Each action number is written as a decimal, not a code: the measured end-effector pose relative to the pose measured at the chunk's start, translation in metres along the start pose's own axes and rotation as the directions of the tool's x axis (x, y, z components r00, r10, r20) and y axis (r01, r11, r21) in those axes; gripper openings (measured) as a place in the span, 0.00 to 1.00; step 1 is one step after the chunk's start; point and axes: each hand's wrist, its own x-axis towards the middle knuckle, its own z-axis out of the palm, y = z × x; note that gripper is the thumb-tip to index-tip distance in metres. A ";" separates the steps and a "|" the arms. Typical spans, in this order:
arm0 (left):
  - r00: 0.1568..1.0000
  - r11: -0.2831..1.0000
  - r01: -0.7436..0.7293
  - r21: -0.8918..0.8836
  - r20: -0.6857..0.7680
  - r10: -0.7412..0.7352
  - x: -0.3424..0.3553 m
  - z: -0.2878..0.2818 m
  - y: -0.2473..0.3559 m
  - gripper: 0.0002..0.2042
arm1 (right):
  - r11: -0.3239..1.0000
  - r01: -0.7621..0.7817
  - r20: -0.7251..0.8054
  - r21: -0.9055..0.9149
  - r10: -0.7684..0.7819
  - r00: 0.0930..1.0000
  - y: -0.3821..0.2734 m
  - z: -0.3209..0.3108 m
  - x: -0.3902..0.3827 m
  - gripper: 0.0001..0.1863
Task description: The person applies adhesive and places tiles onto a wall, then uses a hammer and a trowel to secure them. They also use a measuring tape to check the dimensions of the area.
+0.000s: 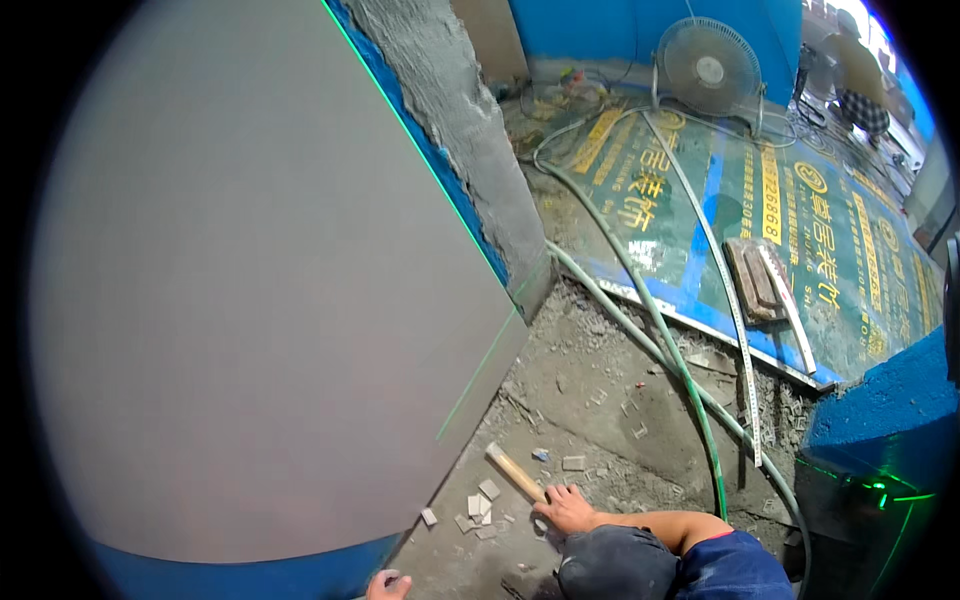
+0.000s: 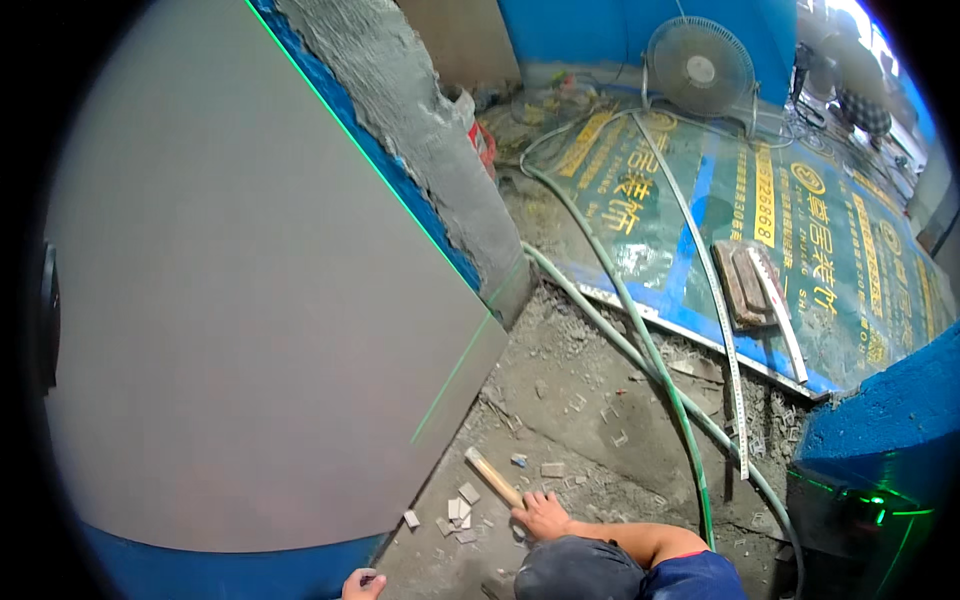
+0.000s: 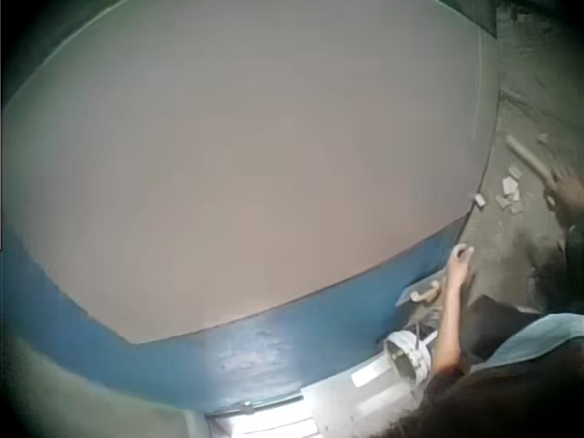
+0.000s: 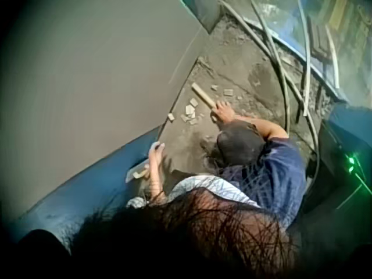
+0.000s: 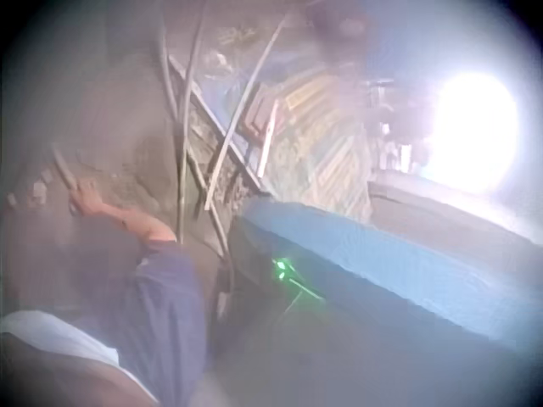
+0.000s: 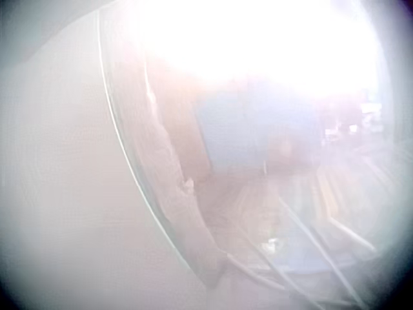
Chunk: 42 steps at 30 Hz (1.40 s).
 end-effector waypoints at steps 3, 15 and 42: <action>0.985 0.996 0.085 0.019 0.146 -0.087 -0.002 0.009 0.010 0.22 | 0.999 0.022 -0.024 0.042 -0.020 0.999 0.001 -0.007 -0.001 0.12; 0.958 0.923 0.151 0.353 0.179 -0.225 0.057 0.027 0.009 0.23 | 0.999 0.014 0.053 0.045 -0.016 0.998 -0.001 -0.019 0.009 0.16; 0.921 0.946 0.316 0.077 -0.262 -0.287 0.168 0.180 -0.036 0.22 | 1.000 0.030 0.082 -0.003 -0.030 0.996 -0.009 -0.016 0.009 0.16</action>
